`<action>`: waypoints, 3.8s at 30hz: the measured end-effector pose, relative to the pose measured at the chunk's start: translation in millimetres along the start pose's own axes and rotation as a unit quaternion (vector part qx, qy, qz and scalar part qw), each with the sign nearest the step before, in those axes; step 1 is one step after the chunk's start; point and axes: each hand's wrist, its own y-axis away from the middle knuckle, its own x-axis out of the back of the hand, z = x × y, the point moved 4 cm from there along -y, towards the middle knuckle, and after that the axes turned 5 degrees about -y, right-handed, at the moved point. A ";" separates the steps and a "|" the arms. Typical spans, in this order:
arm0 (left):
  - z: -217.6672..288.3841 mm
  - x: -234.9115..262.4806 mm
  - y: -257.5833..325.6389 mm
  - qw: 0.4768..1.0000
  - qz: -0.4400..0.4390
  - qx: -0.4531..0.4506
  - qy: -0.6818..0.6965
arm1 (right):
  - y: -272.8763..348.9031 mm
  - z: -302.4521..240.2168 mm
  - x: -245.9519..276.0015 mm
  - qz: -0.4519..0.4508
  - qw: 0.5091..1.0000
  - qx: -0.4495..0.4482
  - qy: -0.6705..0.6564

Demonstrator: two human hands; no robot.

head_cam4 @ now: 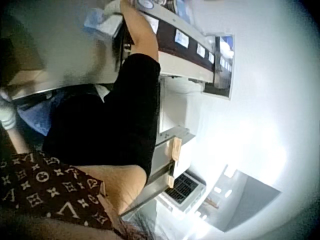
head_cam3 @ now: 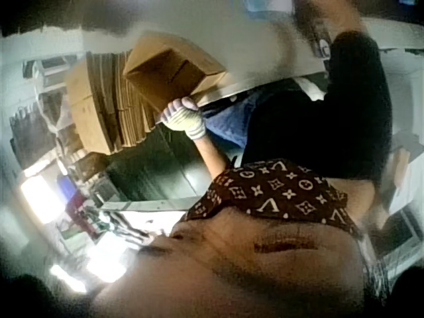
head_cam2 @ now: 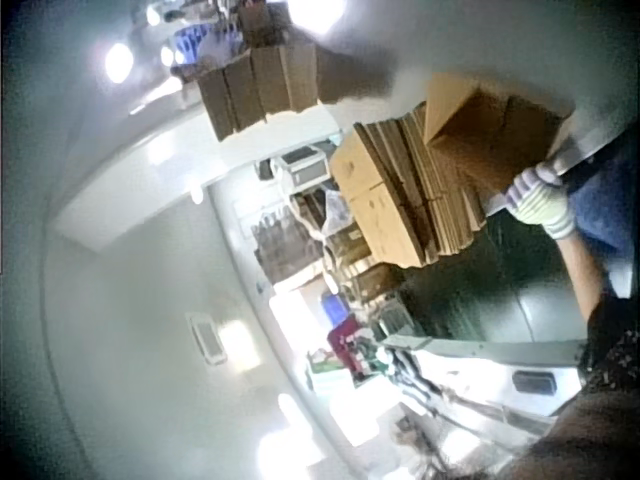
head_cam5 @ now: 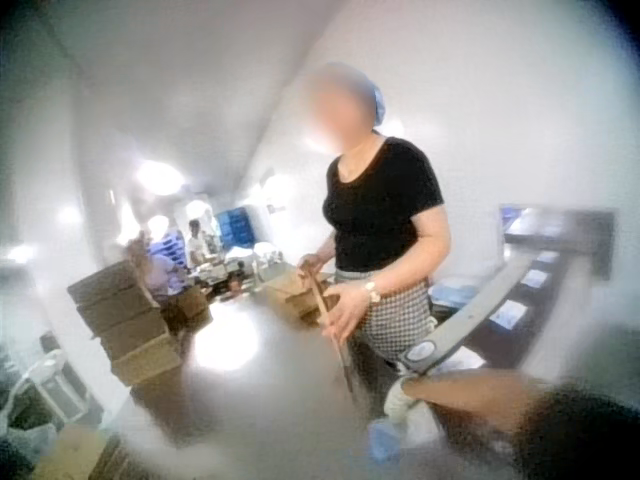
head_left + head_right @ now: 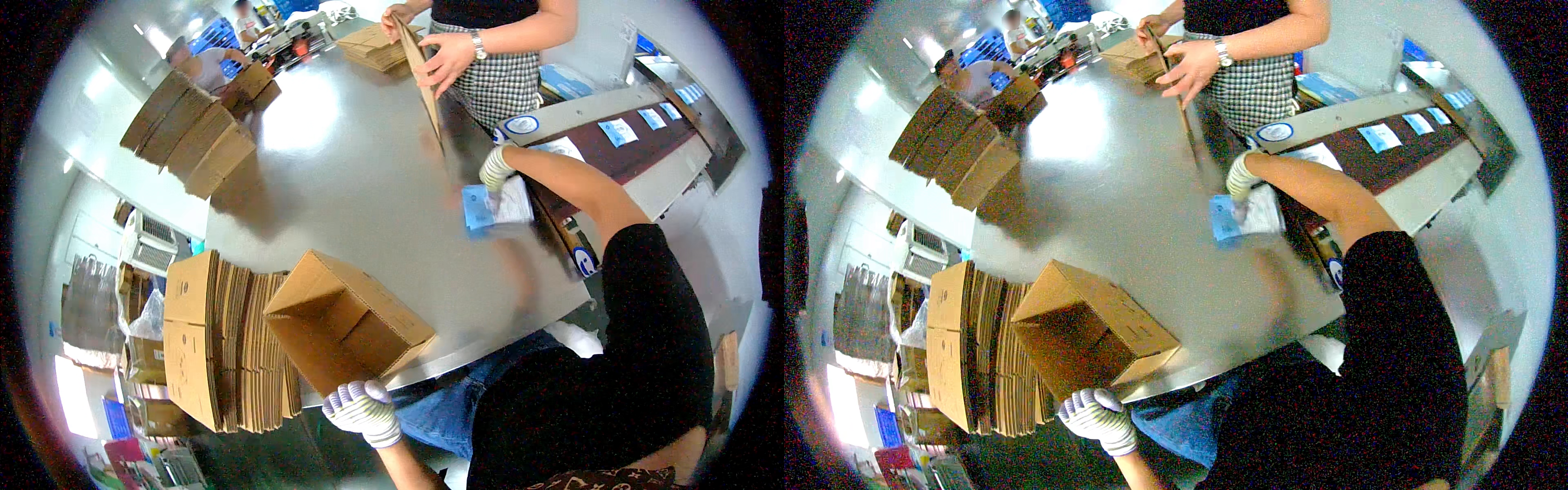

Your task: The person assembles cardboard boxes and fills them with small blue packages from a pile, then moves the boxes aside. The person uses gloved hands to fold the boxes and neatly stack the packages inside.

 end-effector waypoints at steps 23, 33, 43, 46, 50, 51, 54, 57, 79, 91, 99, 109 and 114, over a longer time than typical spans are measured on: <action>66.5 33.7 4.9 0.988 -0.132 -0.086 -0.003 | 234.4 -316.5 53.3 0.386 0.799 0.453 -0.086; 84.1 34.9 11.2 0.977 -0.176 -0.121 -0.018 | 59.1 -361.9 -38.4 0.149 0.880 0.397 0.213; 58.1 18.9 13.9 0.991 -0.128 -0.031 0.009 | 183.2 -348.3 28.0 0.388 0.786 0.480 0.040; 45.3 12.5 2.6 0.993 -0.106 -0.032 0.029 | 200.3 -314.8 39.4 0.495 0.689 0.515 -0.122; 46.0 6.6 13.4 0.990 -0.126 -0.058 0.029 | 199.2 -274.2 21.9 0.578 0.657 0.441 -0.199; 48.9 6.4 18.4 0.987 -0.139 -0.076 0.024 | 198.3 -266.3 11.0 0.580 0.658 0.437 -0.200; 53.0 11.6 24.4 0.985 -0.142 -0.094 0.006 | 178.4 -244.4 -20.9 0.624 0.638 0.363 -0.267; 54.8 11.2 22.1 0.987 -0.155 -0.050 0.006 | 141.1 -229.6 -58.1 0.556 0.677 0.299 -0.377; 60.5 7.3 15.8 0.993 -0.118 -0.021 -0.015 | 72.4 5.2 27.5 0.275 0.948 0.011 -0.159; 55.2 5.5 16.2 0.988 -0.149 -0.030 -0.017 | -14.6 0.7 -37.7 0.045 0.967 0.199 -0.151; 35.4 12.9 2.7 0.992 -0.122 -0.033 0.018 | 105.8 -191.5 -37.1 0.093 0.988 0.117 -0.043; 33.7 10.1 1.8 0.994 -0.096 -0.051 0.010 | 137.2 -355.7 92.2 0.293 0.701 0.620 -0.196; 49.1 12.7 11.8 0.991 -0.118 -0.058 0.003 | 7.8 -449.5 93.3 0.455 0.827 0.169 0.285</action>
